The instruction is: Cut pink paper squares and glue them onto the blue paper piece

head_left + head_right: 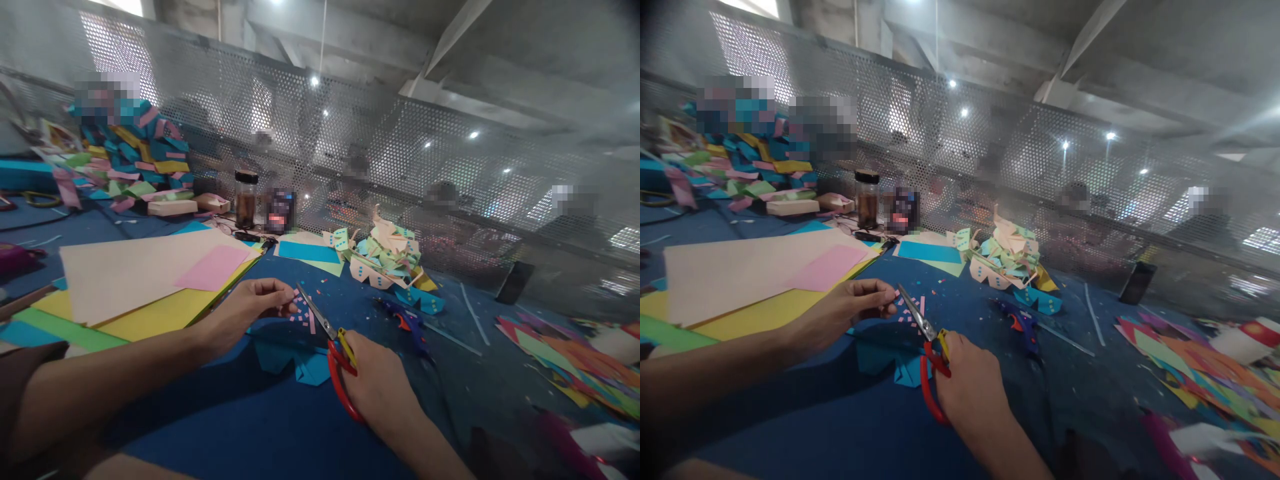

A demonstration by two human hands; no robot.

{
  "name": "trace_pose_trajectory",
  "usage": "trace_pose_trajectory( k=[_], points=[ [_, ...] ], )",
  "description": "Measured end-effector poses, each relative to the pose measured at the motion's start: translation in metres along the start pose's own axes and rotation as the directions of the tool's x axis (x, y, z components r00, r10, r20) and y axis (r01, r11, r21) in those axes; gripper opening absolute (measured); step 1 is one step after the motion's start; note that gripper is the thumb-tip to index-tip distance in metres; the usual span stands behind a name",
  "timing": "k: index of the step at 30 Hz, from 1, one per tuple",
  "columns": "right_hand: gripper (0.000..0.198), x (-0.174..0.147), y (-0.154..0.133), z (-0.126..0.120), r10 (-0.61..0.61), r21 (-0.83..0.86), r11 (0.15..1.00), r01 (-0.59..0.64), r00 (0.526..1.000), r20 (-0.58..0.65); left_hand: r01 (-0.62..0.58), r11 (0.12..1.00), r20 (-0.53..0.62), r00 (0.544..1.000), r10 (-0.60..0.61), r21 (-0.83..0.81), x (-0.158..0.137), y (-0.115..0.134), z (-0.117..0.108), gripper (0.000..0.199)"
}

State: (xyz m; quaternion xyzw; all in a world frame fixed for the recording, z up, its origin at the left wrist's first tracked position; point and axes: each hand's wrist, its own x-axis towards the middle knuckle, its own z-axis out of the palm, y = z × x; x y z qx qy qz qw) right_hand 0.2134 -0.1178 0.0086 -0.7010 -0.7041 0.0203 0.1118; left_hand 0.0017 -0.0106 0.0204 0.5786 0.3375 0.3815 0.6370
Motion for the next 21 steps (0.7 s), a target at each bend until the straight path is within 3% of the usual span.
trace_pose_trajectory(
  k=[6, 12, 21],
  points=[
    [0.006, -0.0001, 0.0016, 0.0011, 0.023, -0.019, 1.0, -0.023, 0.999, -0.039, 0.003, 1.0, 0.002, 1.0, -0.003, 0.009, -0.0007, 0.0015, 0.0011, 0.02],
    [0.009, -0.0021, 0.0014, 0.0038, -0.049, -0.027, 0.999, 0.047, 0.995, -0.09, 0.001, 1.0, -0.003, 1.0, -0.001, -0.006, -0.0001, 0.0014, 0.0012, 0.02],
    [0.01, -0.003, 0.0009, 0.0056, -0.053, -0.039, 0.998, 0.051, 0.996, -0.07, -0.009, 1.0, -0.046, 0.999, 0.008, -0.027, -0.0007, 0.0014, 0.0014, 0.019]
  ],
)
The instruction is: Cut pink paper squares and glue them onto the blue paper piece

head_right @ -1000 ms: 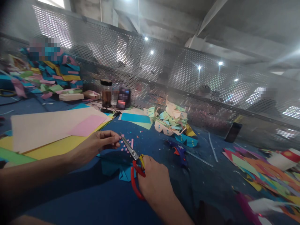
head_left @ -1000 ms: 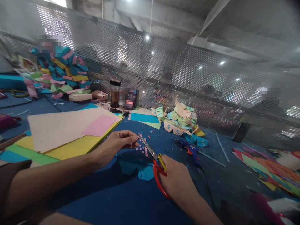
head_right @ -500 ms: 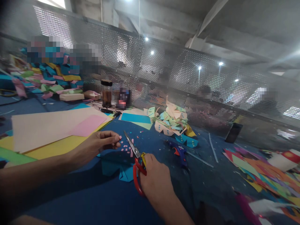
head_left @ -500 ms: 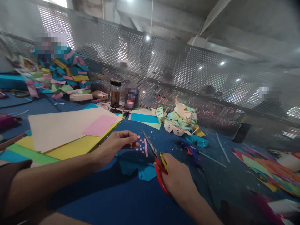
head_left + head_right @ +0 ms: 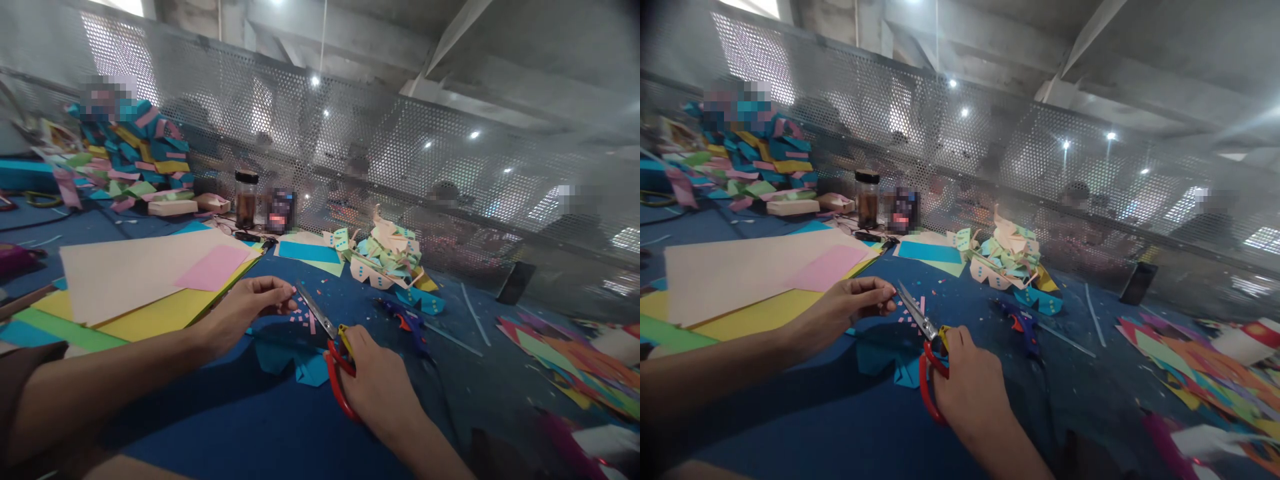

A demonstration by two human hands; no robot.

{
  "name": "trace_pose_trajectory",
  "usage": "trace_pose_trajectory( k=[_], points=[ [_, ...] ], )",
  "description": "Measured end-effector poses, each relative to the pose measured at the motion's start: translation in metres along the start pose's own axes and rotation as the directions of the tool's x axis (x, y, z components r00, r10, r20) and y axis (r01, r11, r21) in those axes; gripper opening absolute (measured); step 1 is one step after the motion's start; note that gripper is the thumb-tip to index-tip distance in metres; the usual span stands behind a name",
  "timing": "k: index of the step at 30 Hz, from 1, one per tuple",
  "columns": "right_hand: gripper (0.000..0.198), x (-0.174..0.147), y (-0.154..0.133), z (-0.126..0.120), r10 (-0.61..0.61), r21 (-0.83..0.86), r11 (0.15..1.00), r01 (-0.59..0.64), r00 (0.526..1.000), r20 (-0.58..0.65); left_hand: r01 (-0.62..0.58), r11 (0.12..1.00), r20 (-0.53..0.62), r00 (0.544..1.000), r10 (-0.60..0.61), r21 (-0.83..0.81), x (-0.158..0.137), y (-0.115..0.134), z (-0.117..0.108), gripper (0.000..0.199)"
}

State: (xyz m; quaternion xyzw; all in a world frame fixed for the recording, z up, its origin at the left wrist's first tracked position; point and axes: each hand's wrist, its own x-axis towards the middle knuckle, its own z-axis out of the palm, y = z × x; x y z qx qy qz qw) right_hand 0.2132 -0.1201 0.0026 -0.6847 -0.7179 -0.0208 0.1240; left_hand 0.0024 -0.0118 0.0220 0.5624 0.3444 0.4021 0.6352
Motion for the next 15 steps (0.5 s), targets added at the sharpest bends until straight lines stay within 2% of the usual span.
trace_pose_trajectory(
  k=[15],
  points=[
    [0.01, -0.0005, -0.0021, -0.0012, -0.005, 0.02, 1.0, 0.005, 1.0, 0.014, -0.015, 1.0, 0.006, 1.0, 0.015, -0.018, 0.0018, -0.0027, -0.0012, 0.017]
  ],
)
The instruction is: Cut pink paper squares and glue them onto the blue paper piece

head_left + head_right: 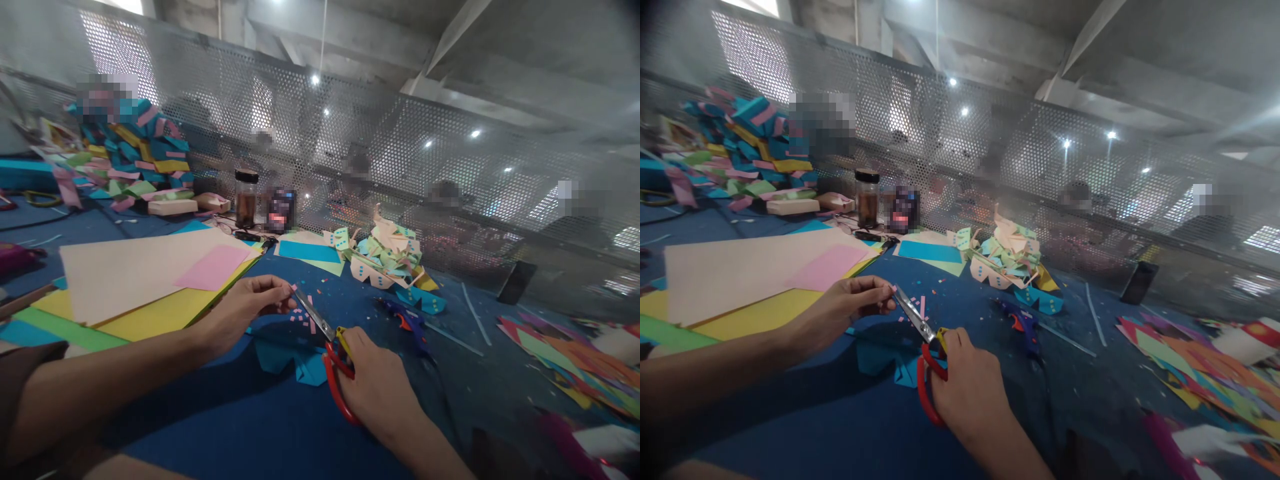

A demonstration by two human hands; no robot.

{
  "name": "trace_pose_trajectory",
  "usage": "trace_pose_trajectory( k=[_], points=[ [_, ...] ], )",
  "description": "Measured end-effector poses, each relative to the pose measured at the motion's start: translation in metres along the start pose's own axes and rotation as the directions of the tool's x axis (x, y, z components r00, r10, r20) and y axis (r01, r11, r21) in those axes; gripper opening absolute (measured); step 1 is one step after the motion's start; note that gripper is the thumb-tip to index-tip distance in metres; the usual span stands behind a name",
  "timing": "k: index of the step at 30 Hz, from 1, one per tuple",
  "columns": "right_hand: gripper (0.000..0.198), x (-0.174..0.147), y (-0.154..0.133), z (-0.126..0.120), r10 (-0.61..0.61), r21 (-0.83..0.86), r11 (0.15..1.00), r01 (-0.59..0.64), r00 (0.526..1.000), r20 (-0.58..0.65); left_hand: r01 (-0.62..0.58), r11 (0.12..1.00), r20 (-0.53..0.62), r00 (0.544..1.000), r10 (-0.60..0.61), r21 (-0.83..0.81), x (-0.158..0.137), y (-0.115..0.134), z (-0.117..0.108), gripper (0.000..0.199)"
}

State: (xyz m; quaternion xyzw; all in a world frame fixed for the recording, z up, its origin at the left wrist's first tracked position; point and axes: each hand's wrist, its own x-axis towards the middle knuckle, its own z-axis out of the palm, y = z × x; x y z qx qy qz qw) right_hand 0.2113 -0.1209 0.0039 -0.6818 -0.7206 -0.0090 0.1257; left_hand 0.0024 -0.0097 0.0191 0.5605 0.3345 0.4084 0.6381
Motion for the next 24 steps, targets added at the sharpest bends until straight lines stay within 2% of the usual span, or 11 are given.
trace_pose_trajectory(
  k=[13, 24],
  points=[
    [0.009, 0.0011, -0.003, -0.0049, 0.035, 0.075, 0.996, -0.041, 0.997, 0.07, 0.005, 1.0, 0.029, 1.0, -0.004, -0.001, -0.0033, 0.002, 0.0022, 0.018],
    [0.01, 0.0012, -0.0009, -0.0019, 0.025, 0.057, 0.998, -0.027, 0.999, 0.04, 0.006, 1.0, 0.033, 0.999, -0.006, 0.002, -0.0015, 0.0004, 0.0016, 0.02]
  ],
)
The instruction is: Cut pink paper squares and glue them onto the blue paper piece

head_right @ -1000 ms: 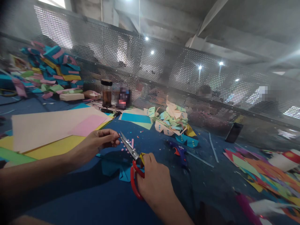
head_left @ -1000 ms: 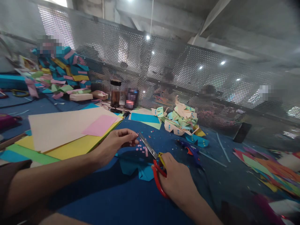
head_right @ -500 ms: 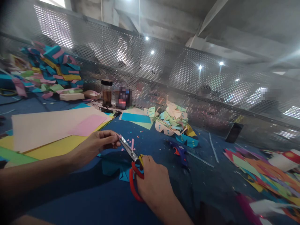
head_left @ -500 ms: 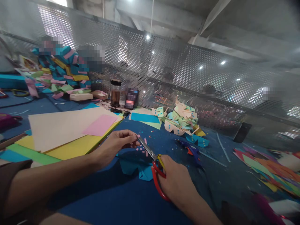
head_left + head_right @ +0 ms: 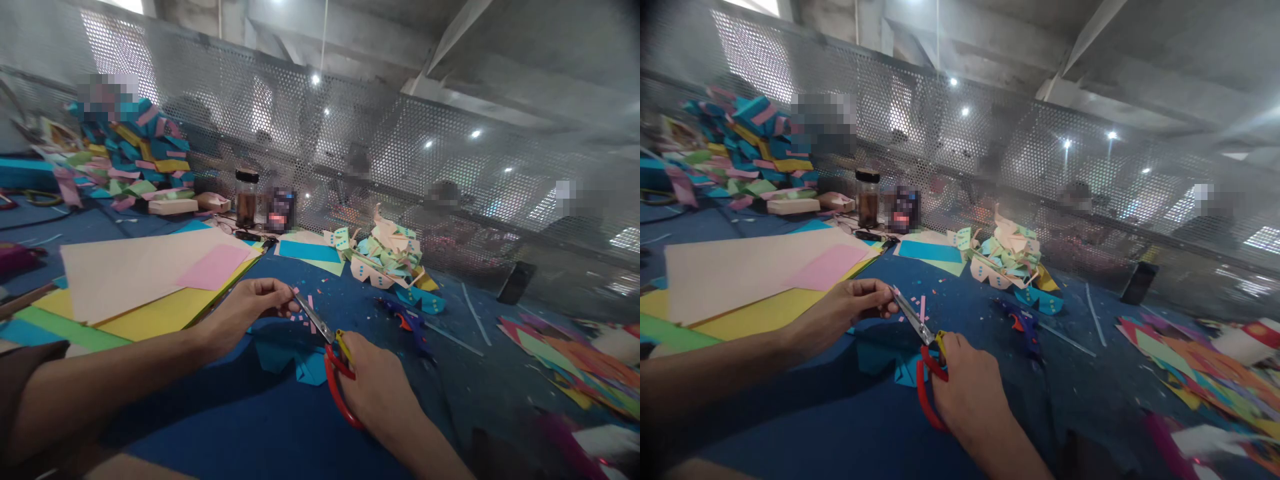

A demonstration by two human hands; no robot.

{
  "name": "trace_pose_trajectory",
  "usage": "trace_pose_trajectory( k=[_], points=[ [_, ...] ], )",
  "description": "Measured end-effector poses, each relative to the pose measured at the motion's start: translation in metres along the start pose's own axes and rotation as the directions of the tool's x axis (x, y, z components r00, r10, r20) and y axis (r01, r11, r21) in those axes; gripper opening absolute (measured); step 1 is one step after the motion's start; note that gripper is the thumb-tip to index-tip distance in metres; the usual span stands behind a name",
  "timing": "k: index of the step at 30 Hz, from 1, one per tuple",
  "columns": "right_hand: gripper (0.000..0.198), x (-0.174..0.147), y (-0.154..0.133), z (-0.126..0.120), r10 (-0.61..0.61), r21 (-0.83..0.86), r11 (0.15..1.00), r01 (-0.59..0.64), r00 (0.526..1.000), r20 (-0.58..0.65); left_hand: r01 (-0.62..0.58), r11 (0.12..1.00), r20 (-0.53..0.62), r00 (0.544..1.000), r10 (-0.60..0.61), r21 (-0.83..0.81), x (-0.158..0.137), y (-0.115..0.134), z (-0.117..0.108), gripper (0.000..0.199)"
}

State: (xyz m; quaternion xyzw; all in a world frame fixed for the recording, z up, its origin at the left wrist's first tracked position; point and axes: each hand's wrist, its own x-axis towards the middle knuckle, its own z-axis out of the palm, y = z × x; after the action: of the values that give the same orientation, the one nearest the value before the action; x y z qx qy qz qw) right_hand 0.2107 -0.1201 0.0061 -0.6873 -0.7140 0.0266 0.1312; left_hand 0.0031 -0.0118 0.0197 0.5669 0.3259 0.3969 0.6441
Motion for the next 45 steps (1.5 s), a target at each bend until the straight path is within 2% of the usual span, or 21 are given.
trace_pose_trajectory(
  k=[31, 45],
  points=[
    [0.014, 0.0005, 0.0019, -0.0001, -0.022, -0.009, 1.0, 0.023, 1.0, 0.016, 0.006, 0.998, -0.028, 1.0, -0.004, 0.065, 0.0006, 0.0002, 0.0005, 0.02],
    [0.012, 0.0023, 0.0015, -0.0001, -0.022, -0.024, 0.999, 0.022, 0.999, 0.026, 0.0, 0.995, 0.001, 1.0, 0.0, 0.102, 0.0008, -0.0012, -0.0021, 0.022]
  ],
)
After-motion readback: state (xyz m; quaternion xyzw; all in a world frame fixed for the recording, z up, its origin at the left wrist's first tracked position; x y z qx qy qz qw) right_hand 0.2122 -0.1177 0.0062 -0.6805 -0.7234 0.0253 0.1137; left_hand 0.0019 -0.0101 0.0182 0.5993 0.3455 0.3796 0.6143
